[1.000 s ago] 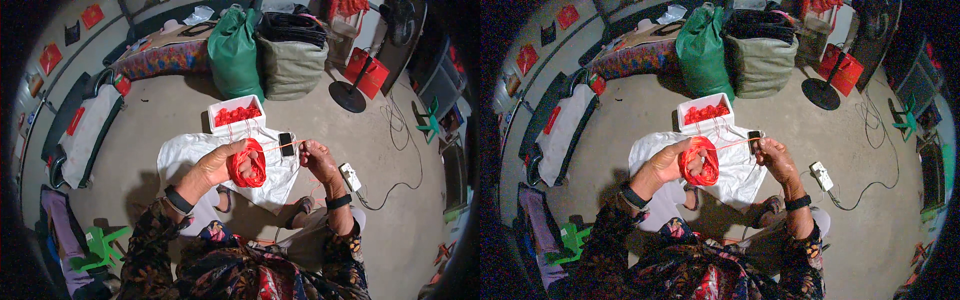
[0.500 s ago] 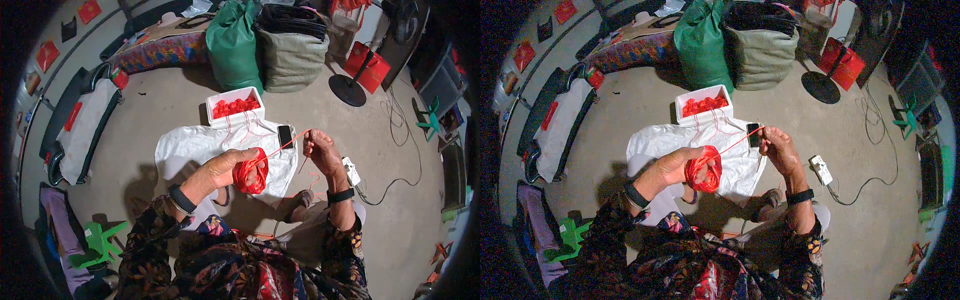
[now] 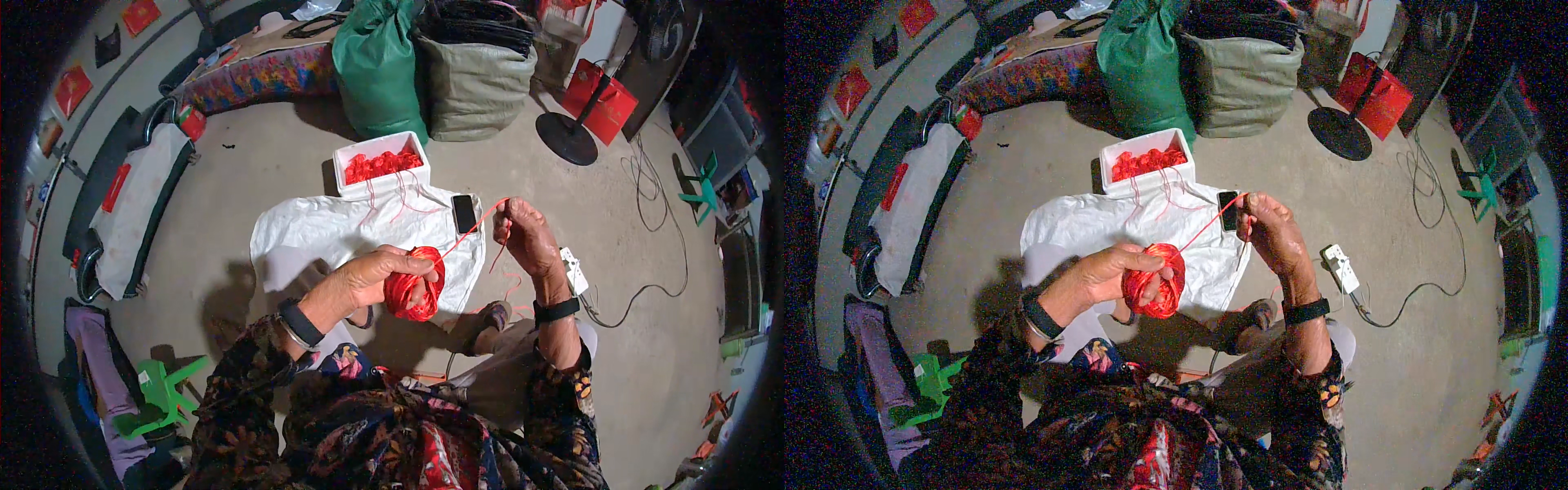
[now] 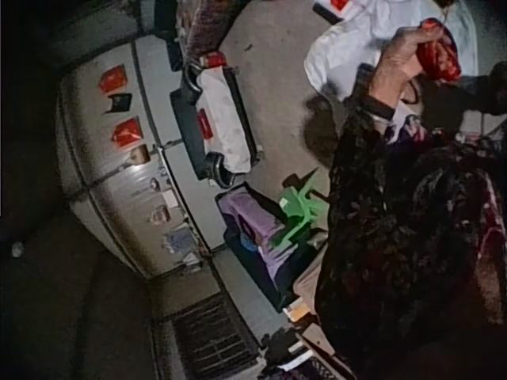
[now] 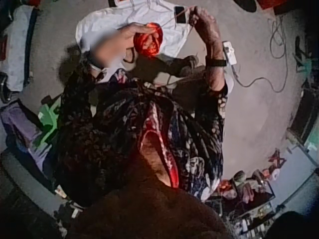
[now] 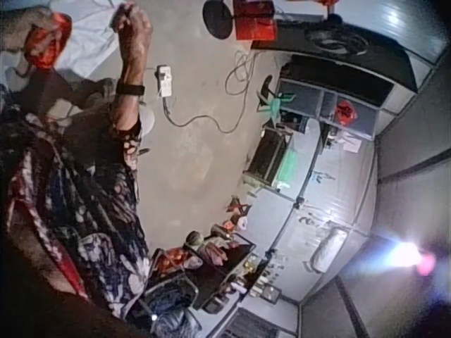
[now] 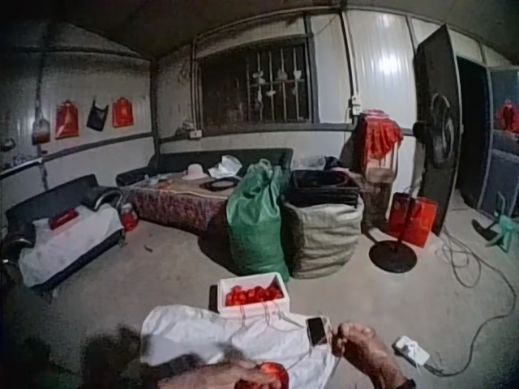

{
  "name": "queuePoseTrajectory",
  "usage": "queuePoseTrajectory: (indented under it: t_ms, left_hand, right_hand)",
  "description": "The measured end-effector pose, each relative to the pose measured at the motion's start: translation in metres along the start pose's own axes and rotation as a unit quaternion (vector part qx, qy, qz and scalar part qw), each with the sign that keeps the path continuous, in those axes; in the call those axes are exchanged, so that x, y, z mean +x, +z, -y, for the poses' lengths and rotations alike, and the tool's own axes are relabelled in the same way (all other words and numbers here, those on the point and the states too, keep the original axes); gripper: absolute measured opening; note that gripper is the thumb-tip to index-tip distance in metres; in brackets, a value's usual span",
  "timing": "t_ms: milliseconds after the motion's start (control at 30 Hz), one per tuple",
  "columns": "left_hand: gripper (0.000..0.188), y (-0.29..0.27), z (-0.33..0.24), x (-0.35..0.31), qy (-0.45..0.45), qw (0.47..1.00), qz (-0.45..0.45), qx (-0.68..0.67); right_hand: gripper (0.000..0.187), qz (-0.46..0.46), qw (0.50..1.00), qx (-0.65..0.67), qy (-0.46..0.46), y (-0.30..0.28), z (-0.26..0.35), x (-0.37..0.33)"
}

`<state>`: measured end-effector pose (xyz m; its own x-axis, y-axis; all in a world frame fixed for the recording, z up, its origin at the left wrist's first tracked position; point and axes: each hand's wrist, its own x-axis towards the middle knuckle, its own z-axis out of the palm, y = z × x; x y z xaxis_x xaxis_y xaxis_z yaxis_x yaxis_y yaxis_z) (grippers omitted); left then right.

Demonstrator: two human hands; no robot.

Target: Tying and bundling loops of red ribbon, then cutting the excess with scissors.

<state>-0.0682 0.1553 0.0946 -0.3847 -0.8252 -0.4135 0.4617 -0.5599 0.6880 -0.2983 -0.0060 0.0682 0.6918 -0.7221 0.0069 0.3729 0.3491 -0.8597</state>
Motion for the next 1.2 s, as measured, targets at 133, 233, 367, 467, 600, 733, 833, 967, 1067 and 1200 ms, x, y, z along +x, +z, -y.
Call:
queuePoseTrajectory:
  t_ms: [133,233,367,467,600,733,833,967,1067,1200]
  left_hand:
    - [0.029,0.005,0.001,0.0,-0.01,1.0,-0.007,-0.024]
    - [0.027,0.004,0.003,0.0,-0.006,0.999,0.005,-0.045]
    - [0.025,0.004,0.009,0.005,0.032,0.999,0.005,-0.043]
    - [0.025,0.0,0.011,0.006,0.031,0.998,0.027,-0.04]
    - [0.025,0.008,0.013,0.012,0.035,0.998,0.011,-0.057]
    - [0.028,0.005,0.014,0.014,0.016,0.997,0.058,-0.049]
    - [0.032,0.006,0.018,0.016,0.011,0.996,0.065,-0.067]
    - [0.031,0.012,0.02,0.018,0.02,0.997,0.039,-0.068]
    - [0.035,0.011,0.021,0.022,0.027,0.995,0.056,-0.073]
    - [0.033,0.011,0.025,0.023,0.036,0.996,0.024,-0.072]
  right_hand:
    - [0.026,0.005,1.0,0.029,-0.007,-0.003,-0.001,-0.001]
    - [0.025,0.039,0.998,0.051,-0.012,-0.005,-0.001,0.001]
    - [0.025,0.058,0.997,0.051,-0.021,-0.002,0.002,0.001]
    - [0.027,0.058,0.997,0.039,-0.018,0.001,0.003,0.001]
    - [0.027,0.068,0.997,0.033,-0.029,-0.003,0.006,-0.002]
    - [0.027,0.089,0.994,0.042,-0.044,0.0,0.009,-0.001]
    - [0.026,0.09,0.994,0.056,-0.041,0.0,0.011,0.001]
    - [0.031,0.083,0.995,0.034,-0.036,0.0,0.011,-0.001]
    - [0.031,0.091,0.995,0.022,-0.046,-0.001,0.014,-0.002]
    - [0.031,0.094,0.994,0.037,-0.043,-0.004,0.013,-0.002]
